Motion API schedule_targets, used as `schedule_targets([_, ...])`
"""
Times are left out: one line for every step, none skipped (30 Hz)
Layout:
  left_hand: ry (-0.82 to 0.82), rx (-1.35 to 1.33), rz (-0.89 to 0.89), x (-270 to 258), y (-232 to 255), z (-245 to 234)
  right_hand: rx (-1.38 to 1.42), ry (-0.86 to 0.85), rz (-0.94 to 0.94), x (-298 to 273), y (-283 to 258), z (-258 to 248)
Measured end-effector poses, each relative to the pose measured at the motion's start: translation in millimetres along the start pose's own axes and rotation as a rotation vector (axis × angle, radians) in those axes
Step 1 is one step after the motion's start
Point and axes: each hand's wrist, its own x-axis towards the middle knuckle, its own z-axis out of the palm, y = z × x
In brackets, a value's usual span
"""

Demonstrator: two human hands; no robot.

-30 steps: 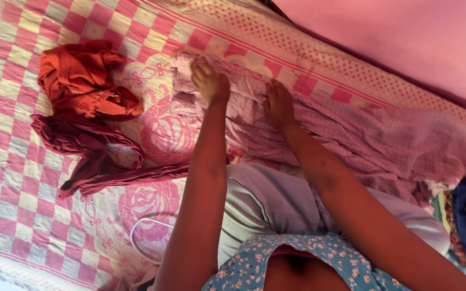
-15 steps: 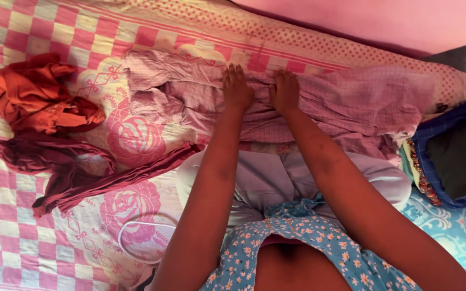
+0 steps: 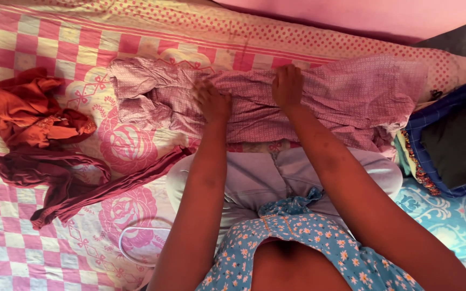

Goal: Fold a pink checkered shirt while sitting.

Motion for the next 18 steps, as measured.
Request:
schedule_targets([-0.102, 0.065, 0.081, -1.9, 7.1, -3.7, 0.016, -0.043, -0.064, -7.4, -5.0, -4.0])
schedule_targets([-0.206, 0.128, 0.161, -5.5, 14.5, -6.6, 0.031, -0.088, -0.127, -16.3, -9.2, -8.7])
schedule_targets([-0.207, 0.130, 0.163, -12.0, 16.6, 3.0, 0.032, -0.088, -0.125, -28.4, -10.4, -7.7])
schedule_targets([-0.214, 0.114, 0.251, -17.4, 21.0, 12.7, 0.021, -0.141, -0.193, -38.4, -10.2, -7.5])
schedule_targets([-0.219, 0.097, 0.339, -23.3, 25.1, 22.0, 0.010, -0.194, -0.262, -48.9, -10.4, -7.8])
schedule_targets([-0.215, 0.098, 0.340, -31.1, 27.3, 21.4, 0.011, -0.190, -0.264, -55.2, -10.4, -6.9])
schedule_targets([-0.156, 0.066, 0.424, -39.2, 29.2, 20.7, -0.017, -0.221, -0.288, -61.8, -10.5, -6.2])
schedule_targets([-0.098, 0.035, 0.508, -48.5, 30.6, 20.3, -0.044, -0.253, -0.311, -69.8, -10.8, -5.5])
schedule_targets([-0.097, 0.036, 0.508, -52.4, 31.5, 17.4, -0.043, -0.251, -0.312, -72.9, -9.5, -5.4])
schedule_targets([-0.132, 0.016, 0.519, -59.5, 32.3, 15.8, -0.065, -0.265, -0.307, -78.5, -7.3, -6.1])
schedule_targets([-0.168, -0.004, 0.530, -66.5, 32.8, 14.2, -0.088, -0.279, -0.301, -84.3, -5.2, -6.7])
schedule_targets([-0.167, -0.003, 0.524, -67.8, 28.8, 24.1, -0.084, -0.282, -0.306, -85.3, -6.7, -12.7])
schedule_targets([-0.144, 0.055, 0.537, -69.3, 24.7, 33.8, -0.094, -0.280, -0.290, -86.2, -8.2, -18.7])
schedule_targets([-0.122, 0.115, 0.551, -70.9, 19.9, 43.4, -0.103, -0.277, -0.272, -87.8, -10.2, -24.5])
schedule_targets([-0.122, 0.118, 0.546, -72.6, 16.3, 44.6, -0.099, -0.279, -0.275, -91.8, -8.3, -26.1])
schedule_targets([-0.128, 0.146, 0.523, -73.3, 14.9, 46.4, -0.093, -0.273, -0.239, -94.9, -4.9, -28.5])
schedule_targets([-0.133, 0.175, 0.500, -74.0, 14.1, 48.3, -0.088, -0.267, -0.203, -97.8, -0.9, -30.9])
schedule_targets([-0.133, 0.176, 0.505, -74.7, 14.7, 38.3, -0.089, -0.264, -0.199, -100.6, 1.6, -33.5])
